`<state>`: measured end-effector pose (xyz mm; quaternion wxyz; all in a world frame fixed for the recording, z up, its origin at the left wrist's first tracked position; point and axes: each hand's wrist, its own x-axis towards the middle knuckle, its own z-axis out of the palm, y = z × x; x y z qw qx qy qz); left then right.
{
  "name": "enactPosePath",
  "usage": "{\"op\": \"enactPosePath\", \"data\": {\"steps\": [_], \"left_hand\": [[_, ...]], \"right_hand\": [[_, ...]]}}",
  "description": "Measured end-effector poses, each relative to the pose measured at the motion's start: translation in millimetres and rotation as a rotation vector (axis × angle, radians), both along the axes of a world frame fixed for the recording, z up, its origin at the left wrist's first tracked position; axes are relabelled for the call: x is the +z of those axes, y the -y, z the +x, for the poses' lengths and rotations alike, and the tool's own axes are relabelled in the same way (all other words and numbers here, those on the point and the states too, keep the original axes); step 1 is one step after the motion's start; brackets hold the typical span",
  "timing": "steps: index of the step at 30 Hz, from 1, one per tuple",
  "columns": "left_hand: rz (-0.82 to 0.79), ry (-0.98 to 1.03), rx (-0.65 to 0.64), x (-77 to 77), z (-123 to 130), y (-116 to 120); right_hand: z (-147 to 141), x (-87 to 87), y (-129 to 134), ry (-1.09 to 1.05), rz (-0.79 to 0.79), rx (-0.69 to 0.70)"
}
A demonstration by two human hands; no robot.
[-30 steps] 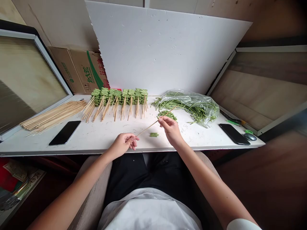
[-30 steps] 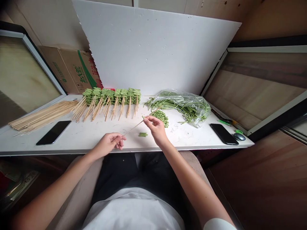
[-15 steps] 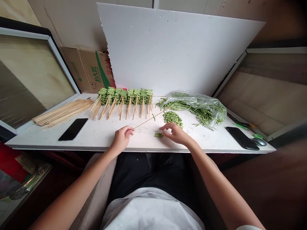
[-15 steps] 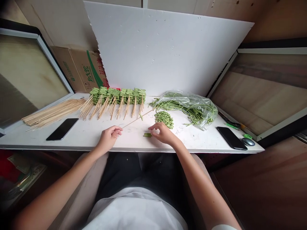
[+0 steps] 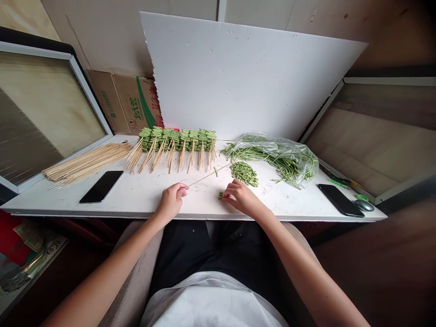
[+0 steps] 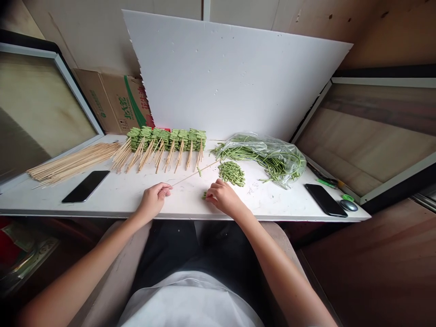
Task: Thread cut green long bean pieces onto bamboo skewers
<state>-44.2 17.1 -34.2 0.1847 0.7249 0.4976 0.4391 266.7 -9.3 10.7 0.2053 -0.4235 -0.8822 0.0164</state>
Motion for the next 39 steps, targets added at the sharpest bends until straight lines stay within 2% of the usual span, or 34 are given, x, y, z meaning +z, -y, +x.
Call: {"op": "enactPosePath", "data": {"steps": [8,16,20,24,26,28,31,33,36,39], "left_hand": [[-0.014,-0.005,-0.005,0.2,0.7,1.2],[0.007,0.019,0.003,1.1,1.6,2.6],[0.016,0.026,0.004,0.7,1.4,2.5],[0.030,0.033,0.000,0.9,1.6,2.8],[0.039,0.039,-0.007,1.6,2.0,3.3],[0.049,0.048,-0.016,2.5,2.6,4.1],[0.067,0.062,-0.028,3.5,3.5,5.6],[0.081,0.063,-0.038,3.0,4.1,6.3],[0.097,0.063,-0.049,0.5,4.5,6.2],[0.091,0.070,-0.055,-2.8,3.9,5.1]], "right_hand": [[-3.6,-0.7,2.0,0.024,-0.027,-0.053],[-0.2,3.7,4.2,-0.038,-0.124,0.009],[-1.3,6.3,7.4,-0.025,-0.117,-0.049],[3.7,10.2,6.4,-0.102,-0.102,-0.022],[12.5,12.3,2.6,-0.205,-0.118,-0.014],[24.2,13.3,-3.0,-0.376,-0.179,-0.067],[40.6,12.2,-12.3,-0.777,-0.312,-0.197],[47.1,11.1,-16.9,-1.058,-0.377,-0.229],[49.3,11.6,-19.5,-1.321,-0.459,-0.181],[46.8,13.3,-19.2,-1.424,-0.534,-0.105]]}}
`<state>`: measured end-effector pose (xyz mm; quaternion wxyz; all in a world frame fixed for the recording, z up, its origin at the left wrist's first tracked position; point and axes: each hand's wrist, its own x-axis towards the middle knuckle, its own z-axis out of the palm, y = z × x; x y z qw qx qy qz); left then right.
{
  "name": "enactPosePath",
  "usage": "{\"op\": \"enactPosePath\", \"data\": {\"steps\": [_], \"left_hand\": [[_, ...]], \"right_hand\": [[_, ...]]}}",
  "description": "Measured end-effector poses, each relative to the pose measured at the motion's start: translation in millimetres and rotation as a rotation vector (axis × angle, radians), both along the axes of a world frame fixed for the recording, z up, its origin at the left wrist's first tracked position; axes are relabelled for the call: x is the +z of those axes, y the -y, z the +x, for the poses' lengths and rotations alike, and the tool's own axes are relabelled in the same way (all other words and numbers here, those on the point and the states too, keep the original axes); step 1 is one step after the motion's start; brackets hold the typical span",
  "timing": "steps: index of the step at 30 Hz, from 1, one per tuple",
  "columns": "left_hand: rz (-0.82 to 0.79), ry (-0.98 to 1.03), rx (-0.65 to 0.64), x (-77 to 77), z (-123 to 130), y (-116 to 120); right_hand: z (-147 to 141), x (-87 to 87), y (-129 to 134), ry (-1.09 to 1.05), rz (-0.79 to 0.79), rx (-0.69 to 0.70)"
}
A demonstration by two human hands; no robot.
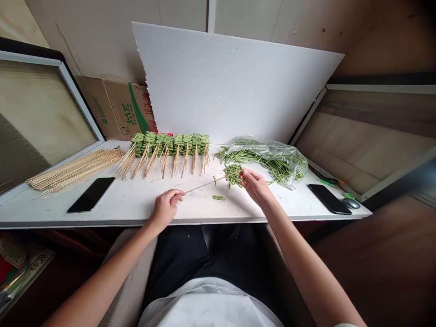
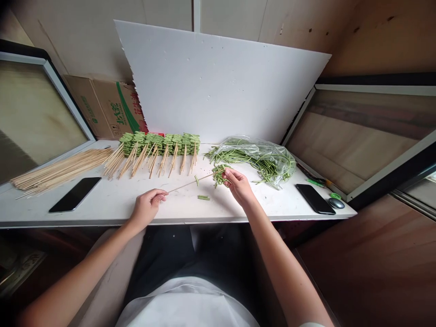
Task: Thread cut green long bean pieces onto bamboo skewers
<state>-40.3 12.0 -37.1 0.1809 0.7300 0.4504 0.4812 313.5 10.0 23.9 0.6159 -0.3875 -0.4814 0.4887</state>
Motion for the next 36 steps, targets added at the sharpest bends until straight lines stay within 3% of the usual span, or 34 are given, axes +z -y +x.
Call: {"op": "enactPosePath", "data": {"steps": [16,30,36], "left_hand": [[-0.060,0.035,0.021,-4.2,-1.7,-3.2],[-0.044,0.031,0.027,2.8,0.3,0.7],[-0.047,0.050,0.042,2.0,2.0,-0.6]], "right_hand": [[-6.2,6.7,3.9,-0.024,-0.030,0.000],[-9.4,9.3,5.3,-0.062,-0.045,-0.013],[-7.8,4.5,3.6,-0.009,-0.027,-0.123]]}}
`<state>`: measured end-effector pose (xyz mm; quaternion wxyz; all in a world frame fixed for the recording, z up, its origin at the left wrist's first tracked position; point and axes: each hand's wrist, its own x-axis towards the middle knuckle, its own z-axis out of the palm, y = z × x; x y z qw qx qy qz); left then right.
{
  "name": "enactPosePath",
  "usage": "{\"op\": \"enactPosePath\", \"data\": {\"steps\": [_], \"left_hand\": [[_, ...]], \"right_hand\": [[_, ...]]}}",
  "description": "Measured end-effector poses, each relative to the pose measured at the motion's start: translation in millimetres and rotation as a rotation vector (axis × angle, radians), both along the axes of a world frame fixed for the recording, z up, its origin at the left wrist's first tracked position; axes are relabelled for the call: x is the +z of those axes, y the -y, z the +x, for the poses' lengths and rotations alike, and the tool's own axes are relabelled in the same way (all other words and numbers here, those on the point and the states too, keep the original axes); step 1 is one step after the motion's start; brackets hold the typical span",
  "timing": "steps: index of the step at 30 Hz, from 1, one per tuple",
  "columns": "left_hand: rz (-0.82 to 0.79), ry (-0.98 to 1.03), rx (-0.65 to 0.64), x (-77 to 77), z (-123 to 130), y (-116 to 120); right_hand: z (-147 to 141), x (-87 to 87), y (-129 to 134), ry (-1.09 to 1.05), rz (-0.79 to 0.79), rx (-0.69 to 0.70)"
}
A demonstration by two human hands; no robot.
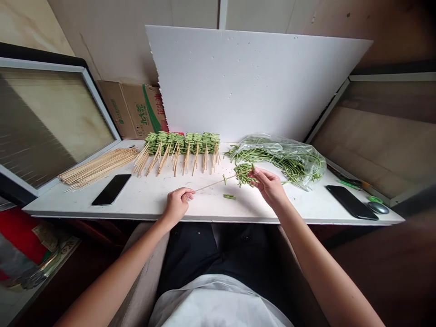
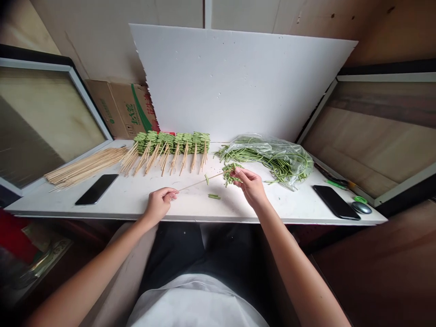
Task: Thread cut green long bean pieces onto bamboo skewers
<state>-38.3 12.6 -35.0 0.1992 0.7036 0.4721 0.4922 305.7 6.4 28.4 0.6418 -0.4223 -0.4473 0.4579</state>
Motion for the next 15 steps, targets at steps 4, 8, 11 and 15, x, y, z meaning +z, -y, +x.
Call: {"op": "enactPosePath", "data": {"steps": [4,8,11,15], "left_hand": [[0.008,0.002,-0.001,-0.6,0.3,-0.4],[0.020,0.002,-0.007,-1.5,-0.3,-0.2],[0.022,0.008,-0.007,-2.6,-0.4,-0.3],[0.015,0.000,0.009,-3.1,-0.3,-0.1]], "right_hand": [[2.5,-1.5,-0.3,0.062,0.021,-0.082],[2.8,-3.0,-0.7,0.069,0.045,-0.096],[0.0,-3.7,-0.3,0.050,0.037,-0.096],[-4.6,-5.8,0.2,0.043,0.041,-0.113]]}}
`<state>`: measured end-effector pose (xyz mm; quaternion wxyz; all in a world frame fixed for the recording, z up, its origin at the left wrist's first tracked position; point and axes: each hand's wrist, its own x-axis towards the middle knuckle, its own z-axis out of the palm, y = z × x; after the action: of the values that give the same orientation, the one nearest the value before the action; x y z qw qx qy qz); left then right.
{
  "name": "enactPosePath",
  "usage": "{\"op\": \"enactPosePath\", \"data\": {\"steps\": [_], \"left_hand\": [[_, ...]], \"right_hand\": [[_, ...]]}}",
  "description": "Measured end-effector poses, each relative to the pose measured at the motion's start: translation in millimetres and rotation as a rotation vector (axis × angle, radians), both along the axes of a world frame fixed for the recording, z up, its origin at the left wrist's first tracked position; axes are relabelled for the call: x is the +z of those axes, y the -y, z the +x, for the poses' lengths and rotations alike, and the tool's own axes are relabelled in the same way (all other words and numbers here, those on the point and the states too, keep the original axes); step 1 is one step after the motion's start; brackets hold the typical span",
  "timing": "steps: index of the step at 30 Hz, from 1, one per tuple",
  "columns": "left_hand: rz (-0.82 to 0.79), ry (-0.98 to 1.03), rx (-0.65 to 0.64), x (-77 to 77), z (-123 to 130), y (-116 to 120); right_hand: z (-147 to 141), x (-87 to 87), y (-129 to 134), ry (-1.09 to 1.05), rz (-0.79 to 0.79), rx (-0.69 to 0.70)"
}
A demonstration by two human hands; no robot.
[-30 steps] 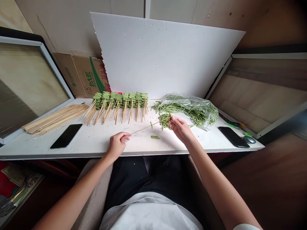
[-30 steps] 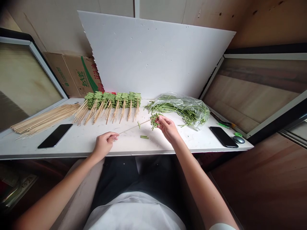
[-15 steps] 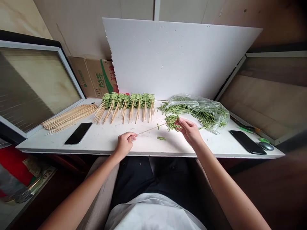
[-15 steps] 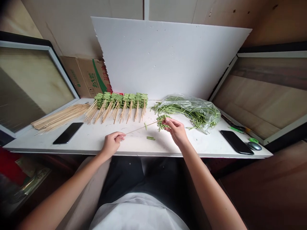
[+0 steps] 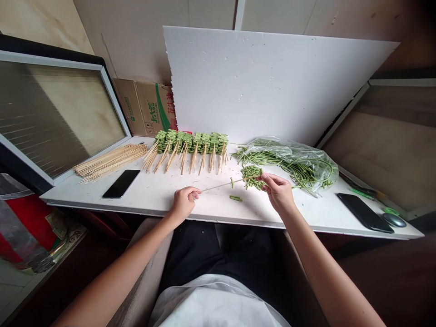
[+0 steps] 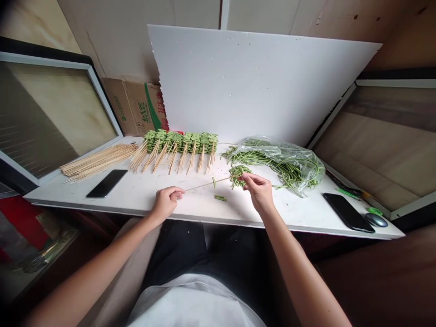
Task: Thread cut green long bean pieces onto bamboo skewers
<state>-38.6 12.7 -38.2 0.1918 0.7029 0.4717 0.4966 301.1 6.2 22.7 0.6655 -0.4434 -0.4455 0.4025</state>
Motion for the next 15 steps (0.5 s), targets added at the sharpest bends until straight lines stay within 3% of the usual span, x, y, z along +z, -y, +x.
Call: {"op": "enactPosePath", "data": {"steps": [15], "left_hand": [[0.102,0.004,-0.021,-8.0,-3.3,-2.2]], "right_hand": [[-5.8,-2.6,2.0,0.009,0.076,0.039]]}}
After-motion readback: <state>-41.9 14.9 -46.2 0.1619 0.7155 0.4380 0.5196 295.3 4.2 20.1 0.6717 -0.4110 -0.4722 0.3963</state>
